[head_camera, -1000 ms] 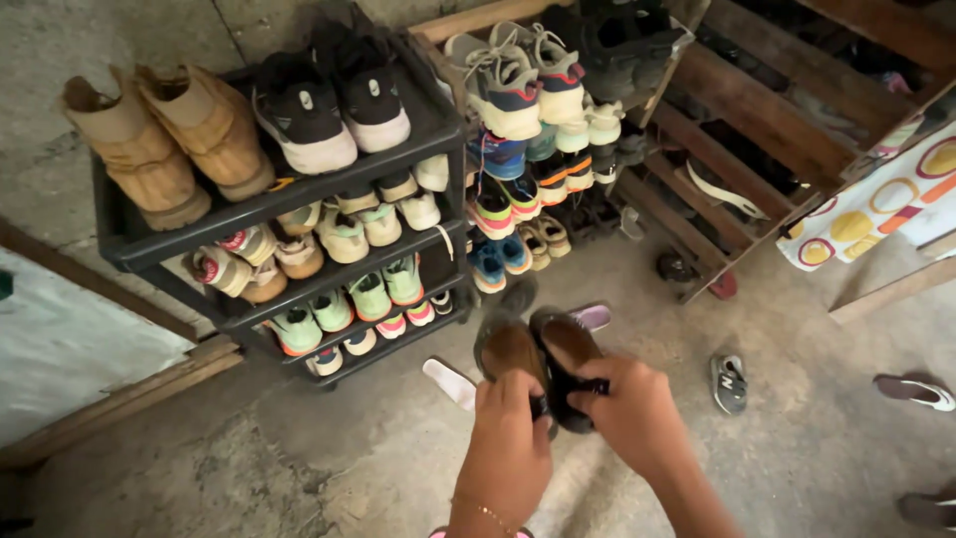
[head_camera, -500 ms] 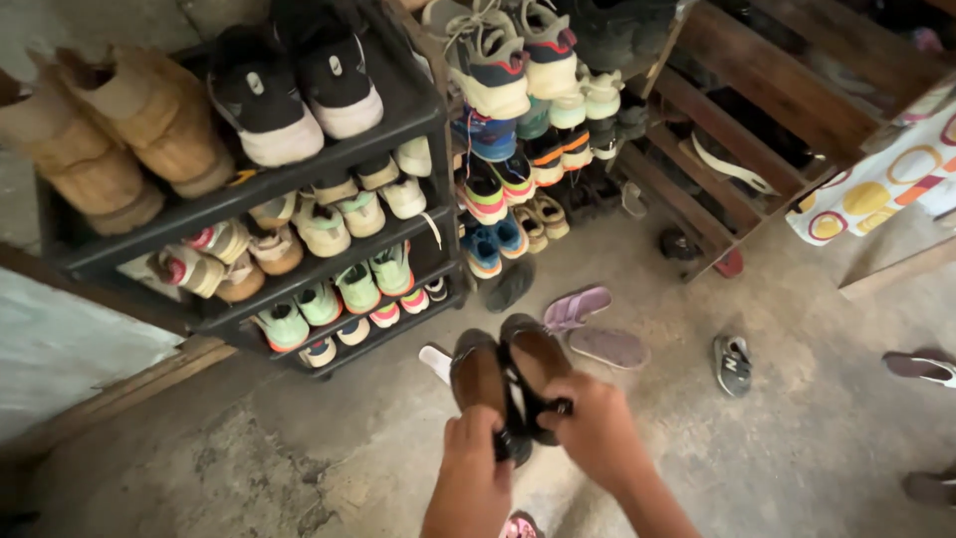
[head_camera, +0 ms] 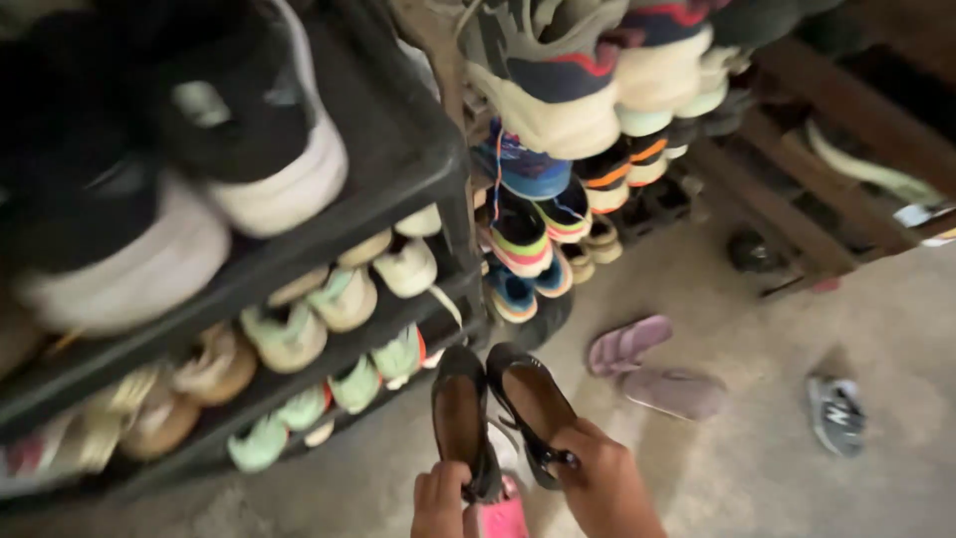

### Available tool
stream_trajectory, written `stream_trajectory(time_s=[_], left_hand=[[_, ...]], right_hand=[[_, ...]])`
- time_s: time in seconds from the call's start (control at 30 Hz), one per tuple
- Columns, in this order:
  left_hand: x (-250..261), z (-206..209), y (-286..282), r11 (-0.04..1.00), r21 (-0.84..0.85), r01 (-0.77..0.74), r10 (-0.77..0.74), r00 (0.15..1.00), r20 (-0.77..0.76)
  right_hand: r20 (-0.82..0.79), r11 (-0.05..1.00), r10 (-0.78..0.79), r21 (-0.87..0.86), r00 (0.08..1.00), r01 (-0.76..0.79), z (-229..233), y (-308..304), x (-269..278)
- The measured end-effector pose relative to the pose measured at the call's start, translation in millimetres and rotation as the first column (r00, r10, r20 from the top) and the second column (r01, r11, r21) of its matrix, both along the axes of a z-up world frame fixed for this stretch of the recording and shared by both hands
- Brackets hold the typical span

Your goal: Organizing various shoes from the floor onto storage racks.

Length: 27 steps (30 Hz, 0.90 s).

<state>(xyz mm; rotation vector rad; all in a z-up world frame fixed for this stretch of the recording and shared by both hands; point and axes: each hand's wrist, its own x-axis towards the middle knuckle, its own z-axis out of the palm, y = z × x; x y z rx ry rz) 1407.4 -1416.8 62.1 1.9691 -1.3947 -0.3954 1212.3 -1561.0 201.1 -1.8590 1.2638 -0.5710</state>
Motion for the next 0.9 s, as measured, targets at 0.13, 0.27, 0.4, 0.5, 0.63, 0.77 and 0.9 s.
stream_trajectory(time_s=[0.13, 0.27, 0.4, 0.5, 0.63, 0.77, 0.9], left_hand=[[32.6, -14.9, -50.0, 1.0, -0.006, 0.02, -0.02, 1.0, 0.001], [38.8, 8.7, -107.3, 0.986, 0.123, -0.109, 0.116, 0.992, -0.057], [45.7, 6.7, -150.7, 0.975, 0.124, -0.184, 0.185, 0.983, -0.002], [51.3, -17.5, -168.5, 0.963, 0.102, -0.248, 0.243, 0.969, 0.052], [73.2, -69.1, -182.7, 0.95, 0.077, -0.302, 0.29, 0.948, 0.134], [92.0, -101.3, -195.9, 0.967, -0.02, -0.252, 0.251, 0.949, 0.191], [101.8, -76.6, -182.6, 0.973, -0.046, -0.226, 0.222, 0.972, -0.078]], right_hand=[[-0.02, 0.991, 0.044, 0.124, 0.999, -0.041, -6.7, -44.9, 20.4], [0.029, 0.982, 0.08, 0.168, 0.996, -0.083, -5.7, -70.7, 39.5], [0.111, 0.974, 0.145, 0.161, 0.983, -0.162, -16.9, -92.6, 53.4], [0.156, 0.963, 0.212, 0.135, 0.965, -0.233, -32.9, -104.3, 61.2], [0.214, 0.957, 0.29, -0.046, 0.933, -0.287, -72.1, -114.7, 77.0], [0.179, 0.956, 0.293, -0.041, 0.939, -0.291, -104.8, -103.5, 97.1], [0.157, 0.968, 0.249, -0.008, 0.956, -0.251, -112.1, -83.4, 116.8]])
